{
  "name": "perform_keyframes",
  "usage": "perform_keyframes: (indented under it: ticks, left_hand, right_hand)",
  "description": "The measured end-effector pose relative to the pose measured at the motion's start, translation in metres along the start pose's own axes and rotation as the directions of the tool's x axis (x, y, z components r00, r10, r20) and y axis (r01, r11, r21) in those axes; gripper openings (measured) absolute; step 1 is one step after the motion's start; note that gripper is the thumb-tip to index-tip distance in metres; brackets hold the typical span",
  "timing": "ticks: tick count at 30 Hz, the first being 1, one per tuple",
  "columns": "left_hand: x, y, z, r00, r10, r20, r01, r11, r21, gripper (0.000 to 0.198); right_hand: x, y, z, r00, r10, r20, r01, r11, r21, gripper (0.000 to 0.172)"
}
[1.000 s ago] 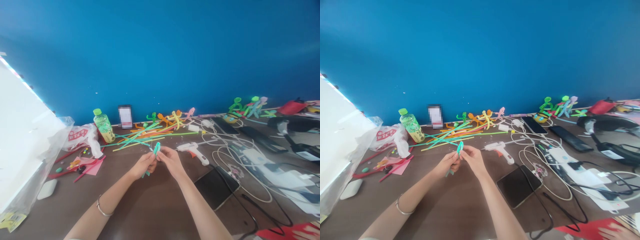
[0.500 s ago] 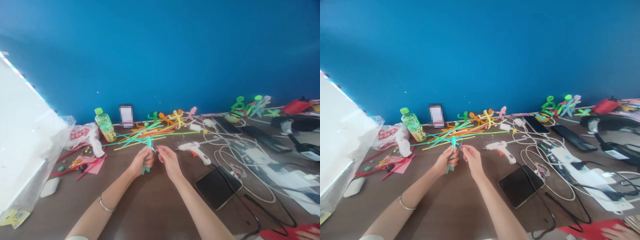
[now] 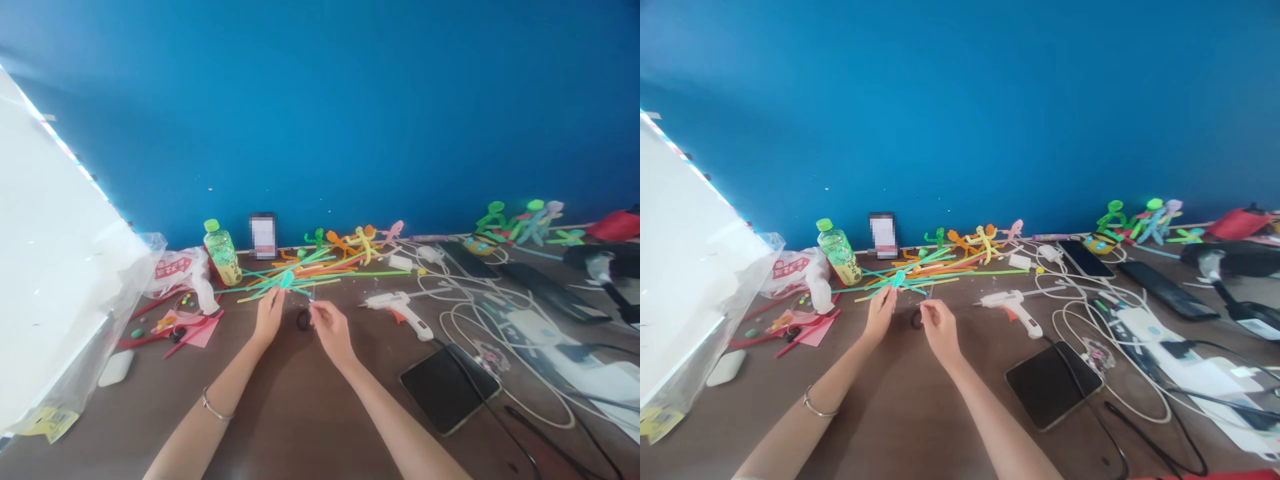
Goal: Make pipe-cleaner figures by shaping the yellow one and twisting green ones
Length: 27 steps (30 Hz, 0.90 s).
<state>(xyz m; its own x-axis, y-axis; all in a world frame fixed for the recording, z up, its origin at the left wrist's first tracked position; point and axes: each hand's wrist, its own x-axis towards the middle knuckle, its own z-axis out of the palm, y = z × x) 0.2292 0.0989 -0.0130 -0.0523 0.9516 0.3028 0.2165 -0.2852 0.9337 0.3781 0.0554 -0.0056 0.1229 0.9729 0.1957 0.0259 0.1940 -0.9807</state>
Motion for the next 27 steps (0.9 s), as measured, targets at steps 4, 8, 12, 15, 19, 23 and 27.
perform_keyframes:
  ticks: [4, 8, 12, 15, 19, 23, 27]
  left_hand:
    - [-0.009, 0.002, -0.002, 0.990, 0.140, 0.018, -0.141, 0.966, 0.216, 0.032]
    - [-0.008, -0.006, -0.008, 0.972, 0.233, 0.025, -0.231, 0.933, 0.276, 0.030]
    - [-0.005, -0.011, -0.009, 0.946, 0.318, 0.068, -0.321, 0.884, 0.339, 0.028]
    - [-0.006, -0.011, -0.007, 0.938, 0.328, 0.115, -0.347, 0.868, 0.355, 0.028]
    - [-0.008, -0.009, -0.005, 0.934, 0.317, 0.164, -0.355, 0.867, 0.350, 0.027]
    - [-0.008, -0.007, -0.006, 0.940, 0.293, 0.173, -0.337, 0.876, 0.345, 0.028]
    - [-0.009, -0.009, -0.007, 0.935, 0.301, 0.185, -0.348, 0.873, 0.340, 0.028]
  right_hand:
    - [0.018, -0.014, 0.017, 0.998, 0.001, 0.058, -0.010, 0.987, 0.159, 0.019]
    - [0.033, -0.017, 0.038, 0.997, 0.036, 0.072, -0.057, 0.951, 0.303, 0.017]
    - [0.036, -0.005, 0.047, 0.990, 0.132, 0.042, -0.136, 0.877, 0.460, 0.018]
    - [0.035, 0.001, 0.045, 0.977, 0.177, 0.115, -0.211, 0.791, 0.574, 0.014]
    - [0.034, 0.003, 0.037, 0.964, 0.167, 0.207, -0.263, 0.720, 0.642, 0.012]
    - [0.033, 0.005, 0.032, 0.949, 0.160, 0.271, -0.300, 0.724, 0.621, 0.014]
    - [0.032, 0.007, 0.030, 0.947, 0.157, 0.281, -0.300, 0.746, 0.595, 0.017]
